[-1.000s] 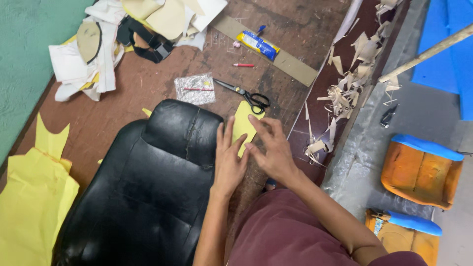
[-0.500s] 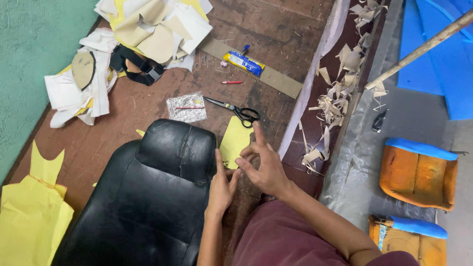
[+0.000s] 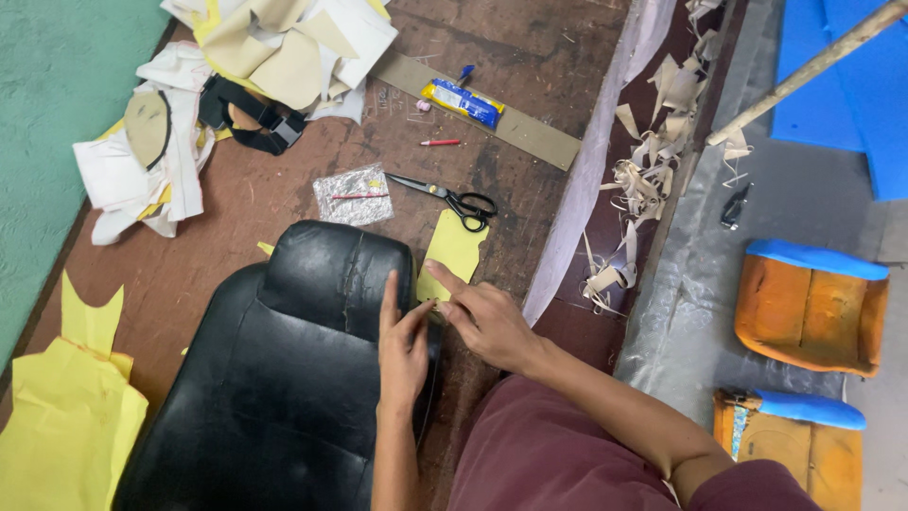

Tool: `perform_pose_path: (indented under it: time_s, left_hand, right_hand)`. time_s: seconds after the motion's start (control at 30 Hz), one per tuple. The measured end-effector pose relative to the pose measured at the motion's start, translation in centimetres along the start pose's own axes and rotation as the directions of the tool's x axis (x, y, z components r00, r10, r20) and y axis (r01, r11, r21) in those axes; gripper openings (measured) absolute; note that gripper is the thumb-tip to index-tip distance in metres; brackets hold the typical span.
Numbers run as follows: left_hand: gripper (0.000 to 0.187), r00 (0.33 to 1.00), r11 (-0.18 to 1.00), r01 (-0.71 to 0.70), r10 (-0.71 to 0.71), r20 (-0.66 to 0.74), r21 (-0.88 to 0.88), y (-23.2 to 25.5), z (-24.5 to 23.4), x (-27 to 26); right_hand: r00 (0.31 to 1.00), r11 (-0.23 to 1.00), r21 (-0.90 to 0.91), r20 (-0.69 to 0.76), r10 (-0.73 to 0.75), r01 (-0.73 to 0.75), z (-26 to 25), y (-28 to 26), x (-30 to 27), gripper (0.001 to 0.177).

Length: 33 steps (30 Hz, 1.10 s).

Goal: The person prepares templates for reupholstering a car seat by handling a black leather seat cover and yellow fabric patterns. The person lays the seat cover on a workbench, places a yellow fabric pattern over it, and marks the fabric with a pencil.

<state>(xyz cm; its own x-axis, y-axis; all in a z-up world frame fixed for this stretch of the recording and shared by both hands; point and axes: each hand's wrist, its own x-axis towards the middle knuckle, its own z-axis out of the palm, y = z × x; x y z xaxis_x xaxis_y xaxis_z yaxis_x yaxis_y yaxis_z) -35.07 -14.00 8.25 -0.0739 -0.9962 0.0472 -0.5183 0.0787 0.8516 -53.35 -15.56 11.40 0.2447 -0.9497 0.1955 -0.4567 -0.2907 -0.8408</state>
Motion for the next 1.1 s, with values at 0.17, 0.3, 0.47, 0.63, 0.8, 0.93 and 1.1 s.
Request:
perform_pose_path:
  time_s: [0.17,0.3,0.47,0.63,0.8,0.93,1.1]
  left_hand:
    - [0.028,0.993,0.998,0.057,-0.055,-0.105,0.011,-2.0,-0.8,-0.1]
    - [0.030,0.948,0.989,0.122,-0.091,-0.306,0.082,-3.8,-1.5,-0.5]
    - [0.066,0.948,0.988,0.086,-0.120,-0.293,-0.128,-3.7,-0.2,-0.9]
    - [0.092,0.981,0.981,0.151,-0.164,-0.102,-0.123,-3.1,2.9,-1.4]
    - [0.077,0.970,0.967,0.242,-0.243,-0.013,-0.075,-3.9,2.9,-2.6]
    - [0.070,0.985,0.999,0.032,-0.035,-0.171,-0.022,-5.5,0.4,-3.6]
    - [0.070,0.923,0.978,0.195,-0.210,-0.322,-0.078,-8.8,-1.9,-4.2]
  right_hand:
    - [0.998,0.999,0.009,0.047,0.042,-0.043,0.4,-0.1,0.5,0.059]
    - [0.995,0.993,0.110,0.098,0.020,-0.031,0.8,-0.4,0.1,0.060]
    - [0.997,0.994,0.113,0.070,-0.014,0.006,0.6,-0.6,0.3,0.068]
    - [0.989,0.985,0.150,0.136,0.064,-0.085,0.6,-0.6,0.4,0.072]
    - [0.991,0.993,0.114,0.136,0.016,-0.032,0.4,-0.5,0.2,0.069]
    - [0.967,0.979,0.095,0.197,0.160,-0.181,0.7,-0.7,0.3,0.072]
    - [0.989,0.947,0.286,0.061,0.132,-0.145,1.5,-0.9,-0.4,0.089]
